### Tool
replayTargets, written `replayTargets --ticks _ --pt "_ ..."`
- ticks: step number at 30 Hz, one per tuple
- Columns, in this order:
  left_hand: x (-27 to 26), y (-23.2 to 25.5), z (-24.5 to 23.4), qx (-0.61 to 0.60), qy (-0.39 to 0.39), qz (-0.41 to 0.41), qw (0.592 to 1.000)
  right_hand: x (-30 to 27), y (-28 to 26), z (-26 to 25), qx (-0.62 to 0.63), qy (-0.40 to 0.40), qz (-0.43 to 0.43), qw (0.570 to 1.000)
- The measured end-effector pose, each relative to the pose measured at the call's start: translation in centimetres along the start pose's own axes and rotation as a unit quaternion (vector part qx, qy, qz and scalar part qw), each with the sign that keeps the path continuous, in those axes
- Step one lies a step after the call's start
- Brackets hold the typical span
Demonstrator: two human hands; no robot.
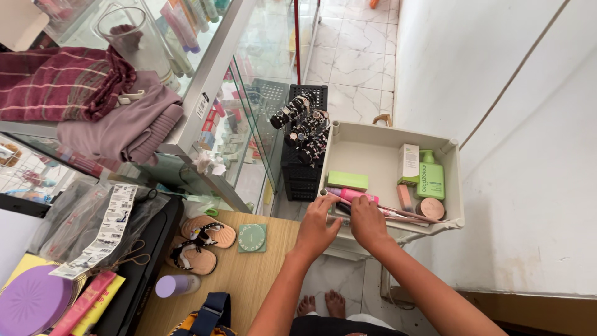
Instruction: The person packs a small bag with daily essentials, including a compact, a tube, a brush, and a box, taken from a nearby drawer and table. They place each item into the bag, then close the bag and move it aside.
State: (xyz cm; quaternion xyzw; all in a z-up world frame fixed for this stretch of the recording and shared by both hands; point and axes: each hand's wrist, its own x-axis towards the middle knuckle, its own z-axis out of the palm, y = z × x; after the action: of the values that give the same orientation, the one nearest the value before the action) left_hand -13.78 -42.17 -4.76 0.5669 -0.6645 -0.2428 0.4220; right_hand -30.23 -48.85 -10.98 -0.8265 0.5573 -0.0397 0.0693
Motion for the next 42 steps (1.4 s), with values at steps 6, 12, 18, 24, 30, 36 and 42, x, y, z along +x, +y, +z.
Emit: replayTargets --ticks 6,12,18,24,30,36,42 --pt "0.0 0.5 0.4 -0.013 -0.004 0.001 1.000 -0.5 0.8 0.9 -0.047 -0.001 -0.014 0.999" --pt "-0.3 0.6 0.7 -0.070 -0.060 -0.145 0.985 -0.6 1.8 0.7 -0.065 -0.008 -0.037 0.997" --pt "-1.1 -1.7 3.5 -0.038 -0.132 -0.138 0.981 -0.8 2.7 -0.5 -0.059 -0.028 -0.038 0.997" --pt "-0.4 -2.2 7.0 -0.268 -0.184 -0.285 0.902 -2.2 2.2 -4.2 0.116 -0.037 0.036 0.992" --pt "1.4 -0.5 8.3 -0.434 -0.083 -0.352 0.825 -4.8 -0.4 -6.4 0.248 0.010 0.036 0.968" --pt "2.2 -1.4 9.7 -0.465 -0.020 -0.371 0.804 -4.9 -0.5 -6.8 0.259 0.070 -0.058 0.962" --pt "2.5 -1.9 8.5 -0.488 0.033 -0.384 0.783 -2.4 3.6 -6.7 0.386 -0.066 -0.066 0.918"
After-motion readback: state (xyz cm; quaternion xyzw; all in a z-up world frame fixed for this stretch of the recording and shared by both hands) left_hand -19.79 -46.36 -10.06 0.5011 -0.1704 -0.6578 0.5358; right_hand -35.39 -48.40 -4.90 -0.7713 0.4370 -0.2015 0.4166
